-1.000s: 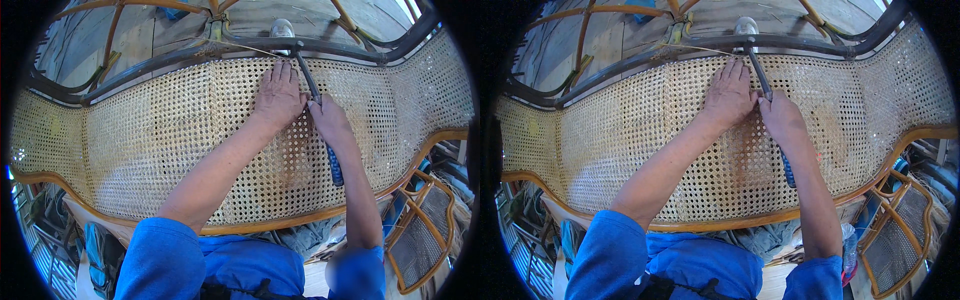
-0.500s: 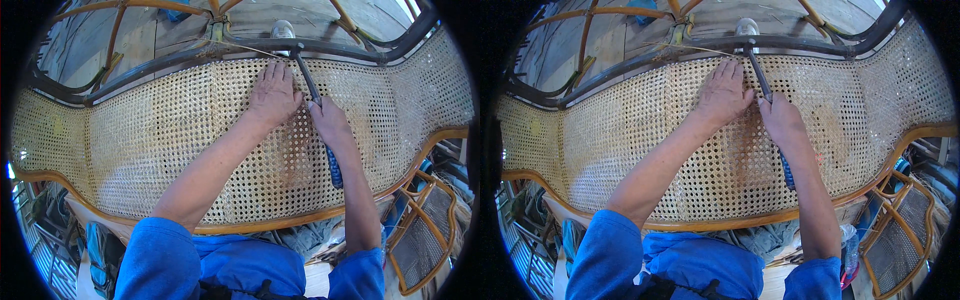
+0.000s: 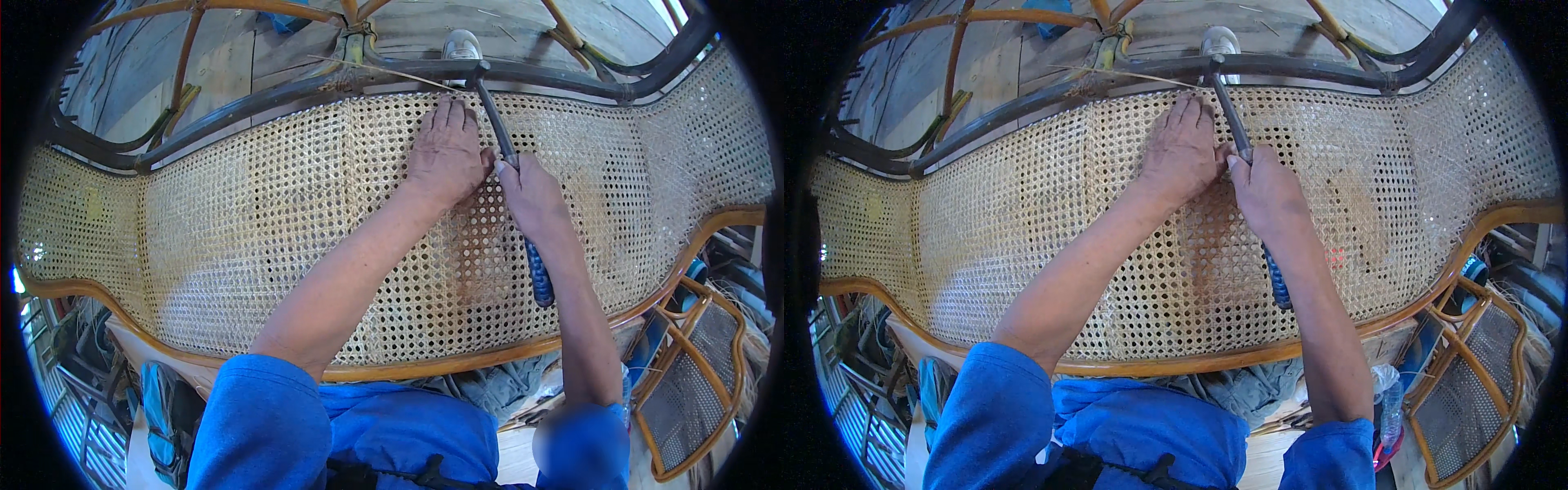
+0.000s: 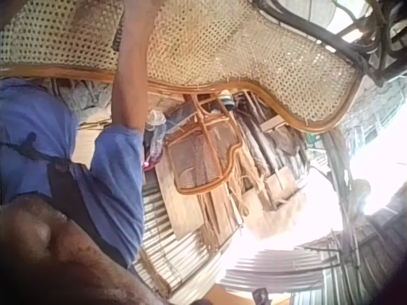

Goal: The person weaves thin cane strips into the frame of a rattan chair seat using a hammer. They repeatedly insert the cane into the frame slots and tap it down to secure the weave, working methodically along the edge of the chair.

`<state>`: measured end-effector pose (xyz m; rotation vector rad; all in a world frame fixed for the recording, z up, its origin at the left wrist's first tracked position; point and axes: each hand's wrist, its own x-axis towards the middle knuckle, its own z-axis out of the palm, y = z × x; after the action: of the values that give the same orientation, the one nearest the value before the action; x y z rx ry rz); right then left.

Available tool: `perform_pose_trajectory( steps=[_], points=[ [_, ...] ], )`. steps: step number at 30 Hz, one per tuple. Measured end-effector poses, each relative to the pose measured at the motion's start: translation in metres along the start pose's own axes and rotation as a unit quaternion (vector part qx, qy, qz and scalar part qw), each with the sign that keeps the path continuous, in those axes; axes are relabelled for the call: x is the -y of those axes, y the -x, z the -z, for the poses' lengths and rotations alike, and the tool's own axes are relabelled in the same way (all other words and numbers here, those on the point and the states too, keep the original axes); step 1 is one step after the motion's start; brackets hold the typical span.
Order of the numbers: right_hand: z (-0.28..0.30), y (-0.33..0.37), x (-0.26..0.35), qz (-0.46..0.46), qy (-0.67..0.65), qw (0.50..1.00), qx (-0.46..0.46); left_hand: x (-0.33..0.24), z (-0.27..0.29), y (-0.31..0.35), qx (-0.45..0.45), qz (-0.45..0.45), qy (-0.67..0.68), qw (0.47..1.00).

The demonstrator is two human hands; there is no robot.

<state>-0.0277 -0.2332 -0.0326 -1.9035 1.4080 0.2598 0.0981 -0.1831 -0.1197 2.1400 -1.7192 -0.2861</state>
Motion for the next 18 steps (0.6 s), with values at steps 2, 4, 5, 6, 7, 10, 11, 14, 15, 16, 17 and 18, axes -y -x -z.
perform_pose_trajectory(
  steps=[2,4,5,6,7,10,11,14,15,16,17,18],
  points=[
    [0.001,0.004,0.003,-0.01,-0.004,1.0,-0.011,0.0,0.0,0.001,-0.007,-0.002,0.018,1.0],
    [0.004,0.006,0.005,0.002,-0.005,0.999,-0.032,-0.002,-0.002,0.001,-0.01,-0.005,0.022,1.0],
    [0.004,0.006,0.005,0.008,-0.006,0.999,-0.042,-0.001,-0.002,0.001,-0.01,-0.006,0.017,1.0],
    [0.003,0.003,0.003,0.008,0.012,1.0,-0.028,-0.001,-0.001,0.0,-0.012,-0.007,0.009,1.0],
    [0.001,-0.002,-0.001,0.009,0.03,0.999,-0.013,-0.002,0.0,0.0,-0.009,-0.005,0.01,1.0],
    [-0.001,-0.005,-0.003,0.009,0.023,1.0,-0.006,-0.002,0.001,0.001,0.0,0.003,0.009,1.0],
    [-0.002,-0.004,-0.003,0.009,0.011,1.0,-0.009,-0.002,0.002,0.001,0.003,0.006,0.009,1.0],
    [0.005,0.003,0.001,0.021,-0.017,0.999,-0.039,-0.001,0.001,0.0,-0.003,0.006,0.011,1.0],
    [0.005,0.002,-0.001,0.022,-0.006,0.999,-0.026,-0.003,0.001,-0.001,-0.007,0.0,0.015,1.0],
    [0.004,-0.002,-0.004,0.022,0.006,1.0,-0.012,-0.005,0.001,-0.001,0.006,0.004,0.019,1.0],
    [0.003,-0.003,-0.007,0.023,0.018,1.0,0.001,-0.005,0.002,-0.001,0.019,0.008,0.023,1.0],
    [0.002,-0.004,-0.008,0.015,0.025,1.0,-0.003,-0.004,0.005,-0.002,0.03,0.014,0.023,0.999]
  ],
)
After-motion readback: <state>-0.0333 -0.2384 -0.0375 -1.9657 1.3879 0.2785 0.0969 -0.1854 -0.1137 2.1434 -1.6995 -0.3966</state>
